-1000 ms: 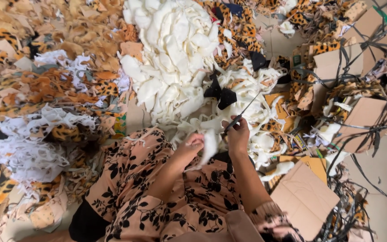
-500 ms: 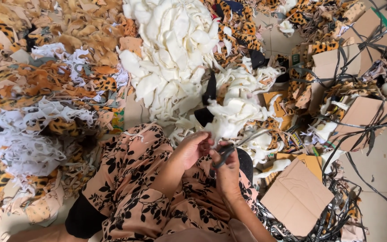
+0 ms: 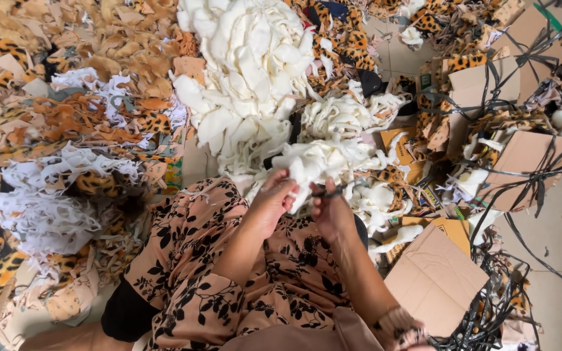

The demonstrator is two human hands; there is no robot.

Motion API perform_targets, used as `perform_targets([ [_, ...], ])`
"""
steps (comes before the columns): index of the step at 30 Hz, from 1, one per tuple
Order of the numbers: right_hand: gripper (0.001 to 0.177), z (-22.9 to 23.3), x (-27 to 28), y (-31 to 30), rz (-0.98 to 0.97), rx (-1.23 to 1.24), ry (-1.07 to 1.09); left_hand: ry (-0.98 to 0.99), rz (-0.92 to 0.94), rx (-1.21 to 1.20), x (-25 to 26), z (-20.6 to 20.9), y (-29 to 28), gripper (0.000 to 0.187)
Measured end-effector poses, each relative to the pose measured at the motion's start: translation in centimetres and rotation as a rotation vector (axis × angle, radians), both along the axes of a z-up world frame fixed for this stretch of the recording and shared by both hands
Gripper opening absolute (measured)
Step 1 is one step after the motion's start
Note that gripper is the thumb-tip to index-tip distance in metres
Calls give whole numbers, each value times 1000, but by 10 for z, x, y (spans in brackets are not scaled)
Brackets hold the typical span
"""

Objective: The person sits on the floor and uses scissors to cut a white fabric strip into smaller pieces. The cut pieces are dropped onto a pile of other fabric scraps on the floor.

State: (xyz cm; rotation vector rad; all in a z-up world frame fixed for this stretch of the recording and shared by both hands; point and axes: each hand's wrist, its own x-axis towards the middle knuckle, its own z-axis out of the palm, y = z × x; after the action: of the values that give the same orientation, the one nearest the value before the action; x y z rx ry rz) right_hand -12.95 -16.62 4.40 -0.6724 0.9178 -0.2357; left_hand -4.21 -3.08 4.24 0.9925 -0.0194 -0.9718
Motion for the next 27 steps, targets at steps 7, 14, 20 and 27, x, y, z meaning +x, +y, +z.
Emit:
perform_targets([
  [7, 39, 20, 27, -31, -163, -677, 28, -4, -16, 81, -12, -12, 17, 21],
  [14, 40, 9, -18, -23, -139, -1024, 33, 117, 43, -29, 2, -44, 12, 13],
  [20, 44, 32, -77, 28, 661, -745, 364, 184, 153, -60, 11, -32, 27, 8],
  [27, 84, 18, -106, 47, 1026, -366, 37, 301, 245, -239, 13, -38, 17, 9],
])
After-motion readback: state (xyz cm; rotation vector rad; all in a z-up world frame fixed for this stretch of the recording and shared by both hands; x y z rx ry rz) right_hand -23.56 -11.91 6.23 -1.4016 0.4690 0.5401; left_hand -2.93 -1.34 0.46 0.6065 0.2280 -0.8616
